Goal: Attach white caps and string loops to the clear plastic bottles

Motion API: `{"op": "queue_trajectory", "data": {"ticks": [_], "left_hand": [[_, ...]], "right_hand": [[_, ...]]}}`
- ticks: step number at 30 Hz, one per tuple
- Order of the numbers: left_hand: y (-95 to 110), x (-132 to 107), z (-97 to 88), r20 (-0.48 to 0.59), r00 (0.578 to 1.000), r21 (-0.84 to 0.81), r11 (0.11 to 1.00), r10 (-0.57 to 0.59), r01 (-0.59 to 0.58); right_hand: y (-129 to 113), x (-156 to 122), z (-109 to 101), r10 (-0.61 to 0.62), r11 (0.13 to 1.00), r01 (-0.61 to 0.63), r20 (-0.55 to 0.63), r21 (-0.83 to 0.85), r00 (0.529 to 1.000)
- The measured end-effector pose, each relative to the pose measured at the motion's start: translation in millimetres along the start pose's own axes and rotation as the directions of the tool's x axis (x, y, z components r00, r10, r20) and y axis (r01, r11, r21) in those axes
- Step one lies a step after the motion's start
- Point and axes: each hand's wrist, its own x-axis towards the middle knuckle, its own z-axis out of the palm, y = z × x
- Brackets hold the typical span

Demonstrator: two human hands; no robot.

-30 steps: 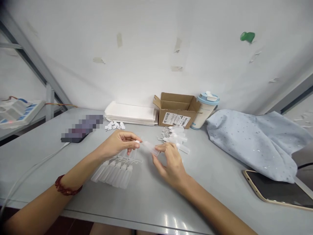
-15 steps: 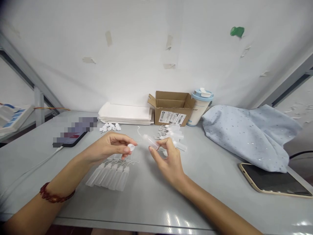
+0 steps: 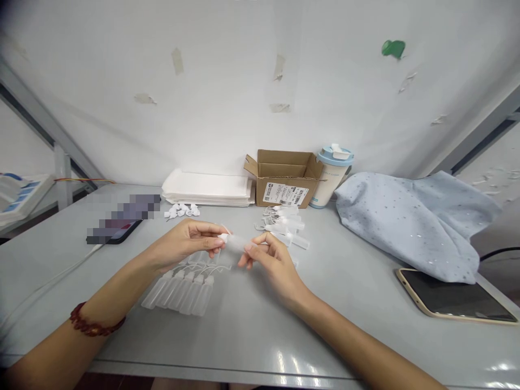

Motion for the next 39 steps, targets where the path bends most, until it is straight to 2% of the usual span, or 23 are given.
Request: {"op": "queue_trajectory", "data": {"ticks": [8,14,20,25,32,35,39], "left_hand": [[6,-2,3.4,0.058,0.997,0.053,0.998,-0.042,0.039],[5,-3,3.8,0.069,0.998,0.055,0.999,-0.003,-0.001],[2,-3,2.4,0.136,0.991,0.114,0.993,0.008,-0.024],[-2,-1,2.6,0.109,0.994,0.176,0.984,0.022,-0.041],[-1,0,4.9,0.078,0.997,0.244,0.969,0.013,-0.031],[4,-3,5.8,0.084,0.996,0.257,0.966,0.015,-0.036],[9,-6,8.3,0.076,0.997,0.253,0.967,0.009,-0.028]], "right_hand": [[3,2,0,0.068,0.989,-0.073,0.049,0.132,0.997],[6,1,0,0.082,0.984,-0.098,0.113,0.147,0.990],[4,-1,2,0.052,0.998,-0.054,0.117,0.017,0.992],[3,-5,5,0.002,0.990,0.014,0.115,-0.138,0.993],[9,-6,5,-0.020,0.926,0.061,0.112,-0.373,0.994],[7,-4,5,-0.020,0.923,0.062,0.113,-0.381,0.993],[4,-2,6,0.031,0.945,0.003,0.101,-0.327,0.994]]}}
